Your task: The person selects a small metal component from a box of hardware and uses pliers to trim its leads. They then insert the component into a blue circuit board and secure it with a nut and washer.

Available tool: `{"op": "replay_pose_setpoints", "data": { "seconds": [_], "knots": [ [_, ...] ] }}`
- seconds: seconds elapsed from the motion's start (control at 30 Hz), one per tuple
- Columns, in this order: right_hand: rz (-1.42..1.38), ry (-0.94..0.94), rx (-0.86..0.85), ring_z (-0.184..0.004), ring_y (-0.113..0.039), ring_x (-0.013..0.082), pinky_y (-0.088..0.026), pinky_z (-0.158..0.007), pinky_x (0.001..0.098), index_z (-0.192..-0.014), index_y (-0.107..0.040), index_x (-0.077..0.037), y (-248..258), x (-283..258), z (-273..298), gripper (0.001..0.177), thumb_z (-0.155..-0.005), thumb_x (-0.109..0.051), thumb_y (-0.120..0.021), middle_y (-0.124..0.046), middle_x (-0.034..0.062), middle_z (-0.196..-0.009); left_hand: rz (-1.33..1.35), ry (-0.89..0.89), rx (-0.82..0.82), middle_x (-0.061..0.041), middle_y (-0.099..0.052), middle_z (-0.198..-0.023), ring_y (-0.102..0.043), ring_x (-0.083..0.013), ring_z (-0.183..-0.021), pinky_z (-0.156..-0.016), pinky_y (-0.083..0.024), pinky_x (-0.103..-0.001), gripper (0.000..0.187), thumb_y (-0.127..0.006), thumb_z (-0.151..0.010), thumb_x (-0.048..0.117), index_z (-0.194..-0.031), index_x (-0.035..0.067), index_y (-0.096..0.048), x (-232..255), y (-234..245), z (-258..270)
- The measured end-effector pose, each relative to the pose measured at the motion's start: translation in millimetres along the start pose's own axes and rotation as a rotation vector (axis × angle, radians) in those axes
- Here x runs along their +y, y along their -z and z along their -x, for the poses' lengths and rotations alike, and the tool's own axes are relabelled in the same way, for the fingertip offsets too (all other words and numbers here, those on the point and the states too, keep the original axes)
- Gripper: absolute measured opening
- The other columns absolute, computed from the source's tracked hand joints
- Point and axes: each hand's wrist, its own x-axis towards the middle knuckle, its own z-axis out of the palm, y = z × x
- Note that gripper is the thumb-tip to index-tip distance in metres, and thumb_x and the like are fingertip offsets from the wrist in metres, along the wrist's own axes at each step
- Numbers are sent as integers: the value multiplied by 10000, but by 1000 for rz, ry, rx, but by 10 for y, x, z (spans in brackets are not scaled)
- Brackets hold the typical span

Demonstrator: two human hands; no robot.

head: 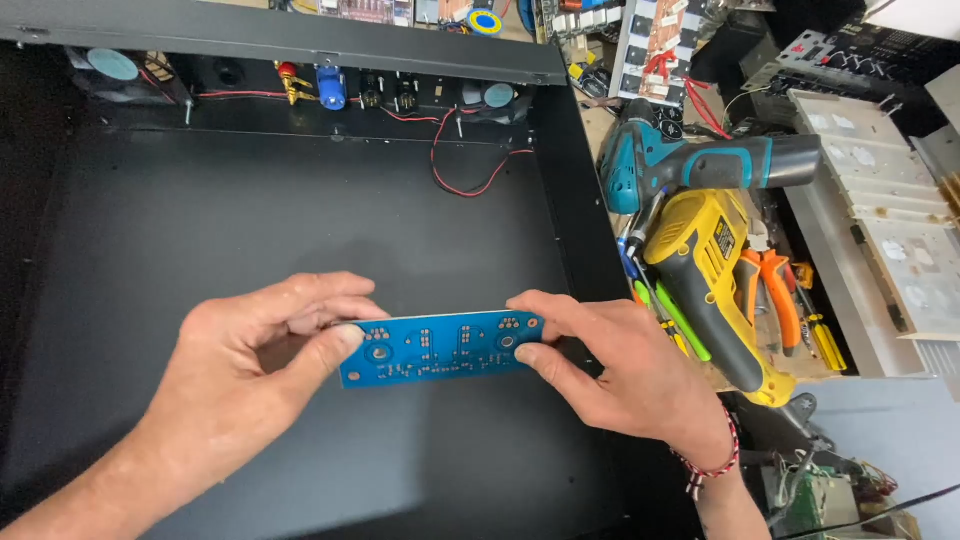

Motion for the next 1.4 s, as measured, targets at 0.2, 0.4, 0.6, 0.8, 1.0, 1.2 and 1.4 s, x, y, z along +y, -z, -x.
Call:
{"op": "replay_pose_setpoints", "data": {
  "seconds": [0.2,0.4,0.6,0.8,1.0,1.2,1.4],
  "knots": [
    [-35,4,5,-539,-483,160,-432,-539,297,-1324,-616,-98,-4,18,13,378,-963,-181,-689,-592,-28,-715,-46,250,-18,-26,-901,-1008,-850,-108,-928,-867,-668,-248,328,-740,-825,80,-1128,127,-857,70,-10,-23],
    [-26,3,3,-514,-462,169,-410,-520,303,-1309,-629,-118,-2,20,14,360,-959,-180,-690,-585,-38,-706,-49,316,-31,-36,-924,-980,-848,-109,-908,-832,-658,-233,285,-759,-830,86,-1086,98,-884,75,-16,-60],
    [-66,12,4,-539,-464,161,-453,-560,294,-1342,-619,-114,6,26,19,378,-973,-163,-682,-554,-47,-720,-65,247,-94,-10,-917,-964,-811,-97,-850,-780,-631,-224,288,-732,-856,128,-1092,86,-893,53,-1,-55],
    [-75,3,19,-549,-511,150,-474,-566,277,-1291,-643,-110,15,0,23,343,-960,-177,-696,-573,-36,-724,-178,229,-301,110,-869,-1012,-746,-63,-886,-826,-568,-233,304,-672,-888,251,-1083,167,-889,52,-7,-46],
    [-54,-92,11,-591,-585,120,-470,-578,251,-988,-668,-136,80,-124,-37,77,-941,-195,-683,-664,-57,-775,-291,247,-312,179,-879,-1241,-776,7,-1176,-1092,-492,-216,459,-732,-803,300,-1252,252,-817,89,-16,-26],
    [-130,176,213,-982,-802,321,-654,-821,348,-881,-531,-41,60,-97,-32,167,-900,24,-683,-745,169,-1096,268,132,-605,-4,-759,-1266,-715,-109,-1144,-992,-568,-288,672,-768,-811,385,-1394,68,-655,180,57,-10],
    [-139,218,235,-1098,-777,443,-643,-883,403,-880,-491,-30,79,-109,-67,139,-940,48,-589,-710,211,-1134,675,127,-847,-162,-742,-1138,-737,-275,-1053,-901,-576,-411,729,-708,-773,296,-1390,-76,-595,366,98,-11]
  ]
}}
